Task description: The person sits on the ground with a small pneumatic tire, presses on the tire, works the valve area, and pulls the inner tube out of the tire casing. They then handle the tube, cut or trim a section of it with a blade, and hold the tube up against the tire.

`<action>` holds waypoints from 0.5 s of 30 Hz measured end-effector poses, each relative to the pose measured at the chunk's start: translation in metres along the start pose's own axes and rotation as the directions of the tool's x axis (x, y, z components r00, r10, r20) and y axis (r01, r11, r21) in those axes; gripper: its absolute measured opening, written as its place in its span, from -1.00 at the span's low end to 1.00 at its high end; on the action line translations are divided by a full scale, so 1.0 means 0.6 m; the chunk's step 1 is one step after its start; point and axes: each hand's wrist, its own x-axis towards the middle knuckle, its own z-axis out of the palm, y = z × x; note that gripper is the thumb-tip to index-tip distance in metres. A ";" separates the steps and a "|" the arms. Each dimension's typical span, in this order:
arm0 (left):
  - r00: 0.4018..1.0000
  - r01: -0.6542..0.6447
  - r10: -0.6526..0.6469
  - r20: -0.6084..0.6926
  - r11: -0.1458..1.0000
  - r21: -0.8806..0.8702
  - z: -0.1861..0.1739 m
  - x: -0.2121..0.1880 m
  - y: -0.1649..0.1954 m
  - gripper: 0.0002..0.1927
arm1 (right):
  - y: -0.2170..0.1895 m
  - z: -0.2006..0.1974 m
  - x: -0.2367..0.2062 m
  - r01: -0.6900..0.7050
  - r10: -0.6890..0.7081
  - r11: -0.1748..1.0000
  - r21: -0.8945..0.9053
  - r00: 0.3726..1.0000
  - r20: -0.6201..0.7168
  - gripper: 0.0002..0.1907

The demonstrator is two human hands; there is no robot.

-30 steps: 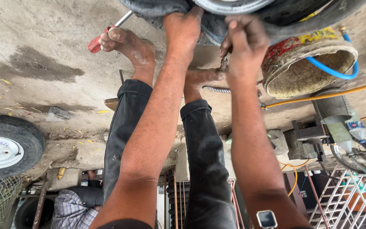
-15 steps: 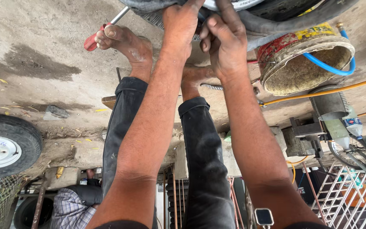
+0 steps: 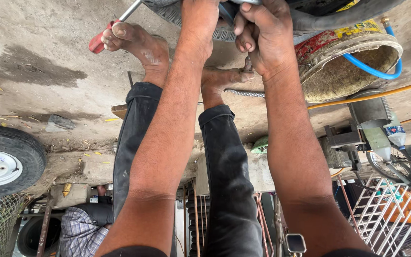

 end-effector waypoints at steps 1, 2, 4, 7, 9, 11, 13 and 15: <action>1.000 -0.001 0.002 -0.012 0.999 0.036 -0.002 0.003 -0.005 -0.69 | 0.000 -0.002 0.001 -0.014 0.014 1.000 0.015 1.000 0.002 -0.94; 1.000 0.001 0.000 -0.007 1.000 0.022 -0.004 0.007 -0.011 -0.69 | 0.000 -0.004 0.001 -0.025 0.025 0.999 0.032 1.000 0.004 -0.94; 1.000 0.006 -0.006 0.004 1.000 -0.002 -0.010 0.016 -0.025 -0.70 | 0.001 -0.008 0.002 -0.037 0.036 0.998 0.057 0.999 0.007 -0.92; 0.997 -0.073 0.075 0.019 0.995 -0.074 -0.019 0.029 -0.048 -0.67 | 0.003 -0.015 0.004 -0.030 0.029 0.997 0.064 1.000 0.013 -0.90; 0.993 -0.114 0.115 0.009 0.991 -0.066 -0.025 0.038 -0.063 -0.67 | 0.005 -0.017 0.006 -0.018 0.017 0.998 0.057 1.000 0.011 -0.91; 0.991 -0.130 0.132 0.024 0.990 -0.049 -0.029 0.042 -0.076 -0.67 | 0.008 -0.017 0.006 -0.007 0.004 0.996 0.088 1.000 0.028 -0.90; 0.992 -0.116 0.117 0.051 0.993 -0.026 -0.036 0.042 -0.083 -0.66 | 0.009 -0.017 0.005 0.011 -0.016 0.995 0.102 0.998 0.055 -0.90; 0.995 -0.080 0.080 0.067 0.997 0.009 -0.042 0.041 -0.079 -0.68 | 0.006 -0.018 0.002 0.041 -0.051 0.993 0.110 0.995 0.089 -0.91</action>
